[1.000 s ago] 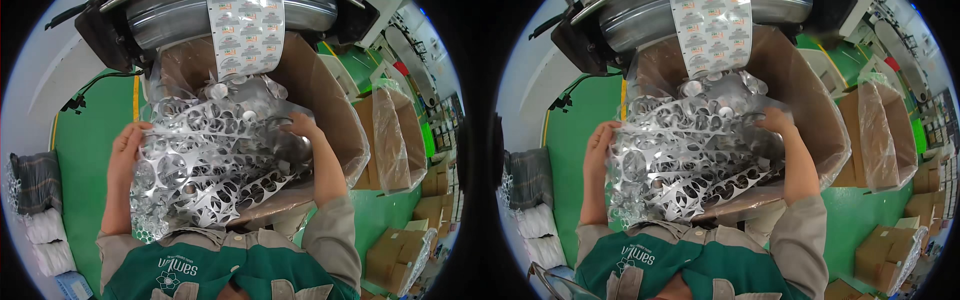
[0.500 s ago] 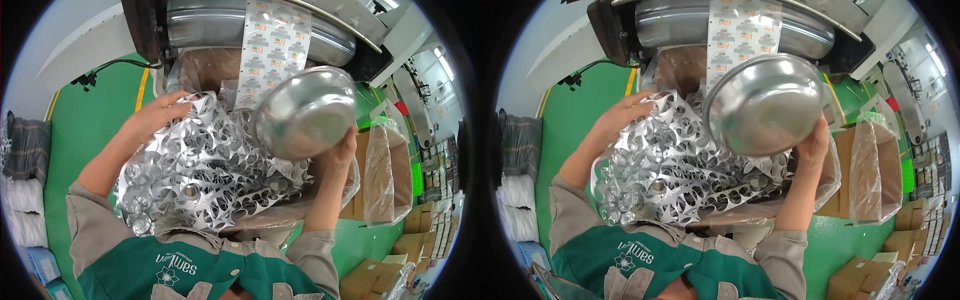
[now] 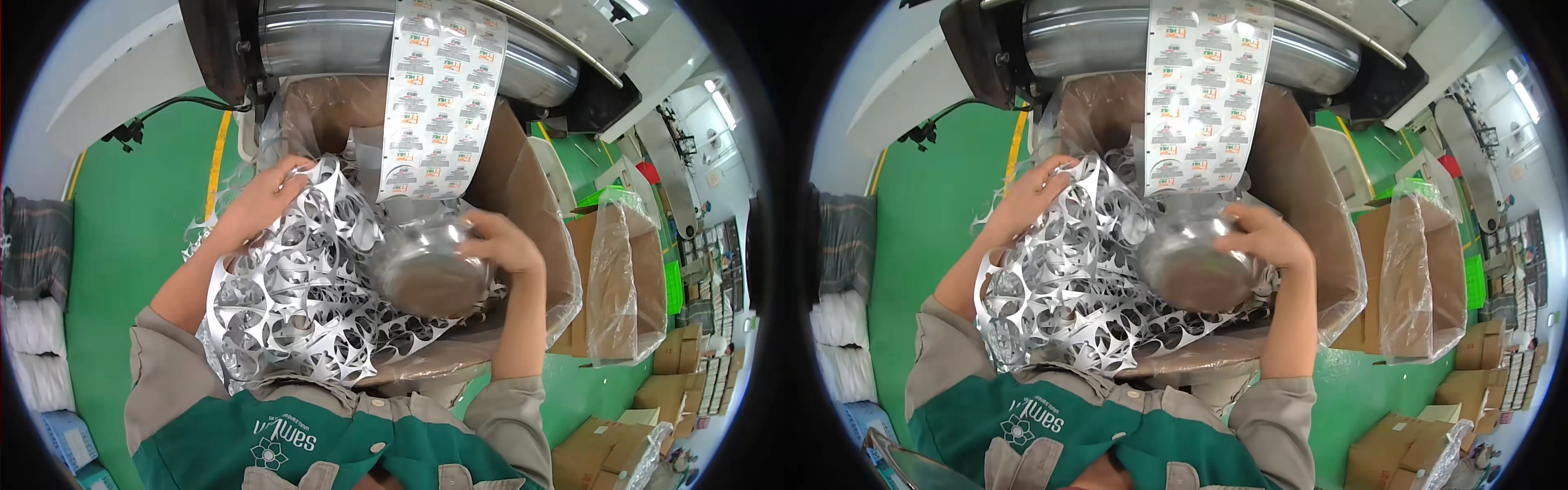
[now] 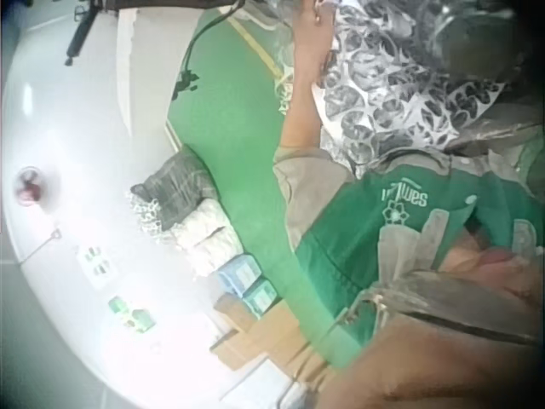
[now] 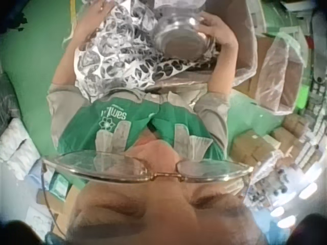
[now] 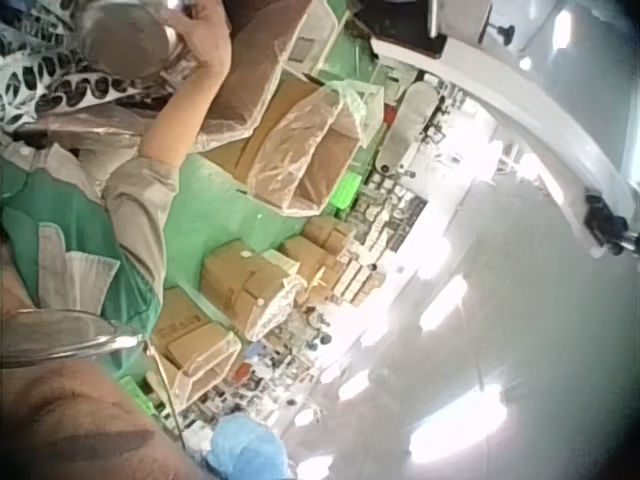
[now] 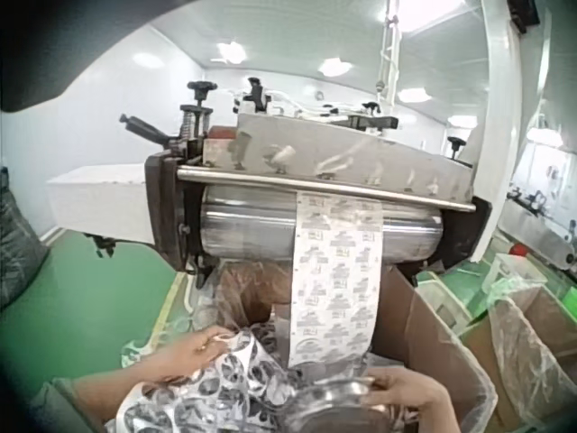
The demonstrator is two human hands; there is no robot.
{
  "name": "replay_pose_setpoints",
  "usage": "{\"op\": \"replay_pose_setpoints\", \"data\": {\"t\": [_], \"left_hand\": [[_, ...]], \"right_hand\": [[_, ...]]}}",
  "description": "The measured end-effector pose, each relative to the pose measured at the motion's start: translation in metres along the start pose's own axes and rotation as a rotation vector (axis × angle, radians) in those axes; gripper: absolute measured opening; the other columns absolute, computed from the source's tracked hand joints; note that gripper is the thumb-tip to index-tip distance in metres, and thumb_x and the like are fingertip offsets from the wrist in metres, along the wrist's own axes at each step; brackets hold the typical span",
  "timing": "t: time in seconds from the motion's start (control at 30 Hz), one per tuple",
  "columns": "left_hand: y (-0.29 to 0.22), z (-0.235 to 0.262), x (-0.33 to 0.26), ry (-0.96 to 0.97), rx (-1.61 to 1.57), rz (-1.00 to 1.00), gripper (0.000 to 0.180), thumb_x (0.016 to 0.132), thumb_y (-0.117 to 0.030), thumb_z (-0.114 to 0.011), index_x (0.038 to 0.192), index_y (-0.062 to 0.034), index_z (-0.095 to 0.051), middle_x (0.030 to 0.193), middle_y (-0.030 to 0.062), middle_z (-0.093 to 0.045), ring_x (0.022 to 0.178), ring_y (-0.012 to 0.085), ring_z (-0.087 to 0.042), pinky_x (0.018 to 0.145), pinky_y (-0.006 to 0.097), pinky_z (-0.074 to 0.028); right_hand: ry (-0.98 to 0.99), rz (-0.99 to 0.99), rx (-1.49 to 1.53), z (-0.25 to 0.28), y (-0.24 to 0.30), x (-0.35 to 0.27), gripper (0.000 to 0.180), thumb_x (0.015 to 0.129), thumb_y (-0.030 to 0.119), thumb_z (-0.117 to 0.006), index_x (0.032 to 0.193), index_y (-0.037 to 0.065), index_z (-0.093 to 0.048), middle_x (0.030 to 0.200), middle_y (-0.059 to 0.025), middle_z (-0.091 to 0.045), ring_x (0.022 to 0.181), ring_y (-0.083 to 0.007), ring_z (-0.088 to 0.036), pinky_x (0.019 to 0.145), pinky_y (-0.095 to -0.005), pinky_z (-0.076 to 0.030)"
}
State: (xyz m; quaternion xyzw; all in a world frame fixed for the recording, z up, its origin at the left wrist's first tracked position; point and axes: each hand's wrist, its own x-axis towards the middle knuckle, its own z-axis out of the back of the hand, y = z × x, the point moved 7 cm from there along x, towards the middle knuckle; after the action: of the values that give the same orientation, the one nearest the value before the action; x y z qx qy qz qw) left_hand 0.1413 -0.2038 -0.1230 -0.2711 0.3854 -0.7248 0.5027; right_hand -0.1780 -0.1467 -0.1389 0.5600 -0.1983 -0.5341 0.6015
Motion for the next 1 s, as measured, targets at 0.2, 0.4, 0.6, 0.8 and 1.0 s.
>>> {"op": "replay_pose_setpoints", "data": {"t": [0.2, 0.4, 0.6, 0.8, 1.0], "left_hand": [[-0.015, -0.017, -0.015, 0.198, -0.001, -0.096, 0.028, 0.088, -0.021, -0.050, 0.111, -0.0058, -0.049, 0.088, 0.0101, -0.056, 0.079, 0.0169, -0.052, 0.072, 0.029, -0.041], [-0.017, -0.029, -0.010, 0.151, 0.204, -0.124, 0.026, 0.089, -0.027, -0.047, 0.107, -0.0070, -0.050, 0.074, 0.0158, -0.058, 0.068, 0.0289, -0.055, 0.064, 0.037, -0.042], [0.006, -0.024, 0.003, 0.027, -0.027, 0.065, 0.031, 0.090, -0.029, -0.046, 0.108, -0.0032, -0.049, 0.092, 0.0126, -0.059, 0.084, 0.0185, -0.055, 0.069, 0.031, -0.042], [0.032, -0.015, 0.025, -0.073, -0.385, 0.147, 0.030, 0.090, -0.029, -0.049, 0.110, -0.0060, -0.052, 0.089, 0.0024, -0.057, 0.079, 0.0092, -0.051, 0.066, 0.023, -0.041], [0.078, -0.009, 0.049, -0.053, -0.203, 0.084, 0.031, 0.087, -0.033, -0.055, 0.107, -0.0095, -0.055, 0.080, -0.0014, -0.056, 0.069, 0.0052, -0.047, 0.062, 0.020, -0.038]], "right_hand": [[-0.548, 0.373, 0.954, 0.042, -0.017, 0.036, 0.064, 0.079, 0.050, -0.059, 0.115, -0.001, -0.049, 0.117, -0.0133, -0.053, 0.104, -0.0238, -0.053, 0.089, -0.0347, -0.043], [-0.408, -0.378, -0.841, 0.045, -0.145, 0.062, 0.059, 0.072, 0.046, -0.065, 0.101, -0.004, -0.058, 0.107, -0.0248, -0.057, 0.102, -0.0361, -0.054, 0.086, -0.0411, -0.043], [-0.573, 0.143, -0.141, 0.059, -0.003, -0.014, 0.034, 0.074, 0.029, -0.067, 0.089, 0.000, -0.057, 0.080, -0.0058, -0.059, 0.070, -0.0166, -0.056, 0.064, -0.0264, -0.045], [-0.160, 0.222, 0.849, 0.011, -0.032, 0.023, 0.039, 0.086, 0.035, -0.055, 0.110, 0.004, -0.054, 0.102, -0.0093, -0.061, 0.095, -0.0205, -0.059, 0.083, -0.0337, -0.047], [-0.096, -0.230, -0.906, -0.007, -0.089, 0.047, 0.062, 0.067, 0.046, -0.067, 0.104, -0.002, -0.058, 0.105, -0.0221, -0.058, 0.100, -0.0349, -0.054, 0.084, -0.0395, -0.043]]}}
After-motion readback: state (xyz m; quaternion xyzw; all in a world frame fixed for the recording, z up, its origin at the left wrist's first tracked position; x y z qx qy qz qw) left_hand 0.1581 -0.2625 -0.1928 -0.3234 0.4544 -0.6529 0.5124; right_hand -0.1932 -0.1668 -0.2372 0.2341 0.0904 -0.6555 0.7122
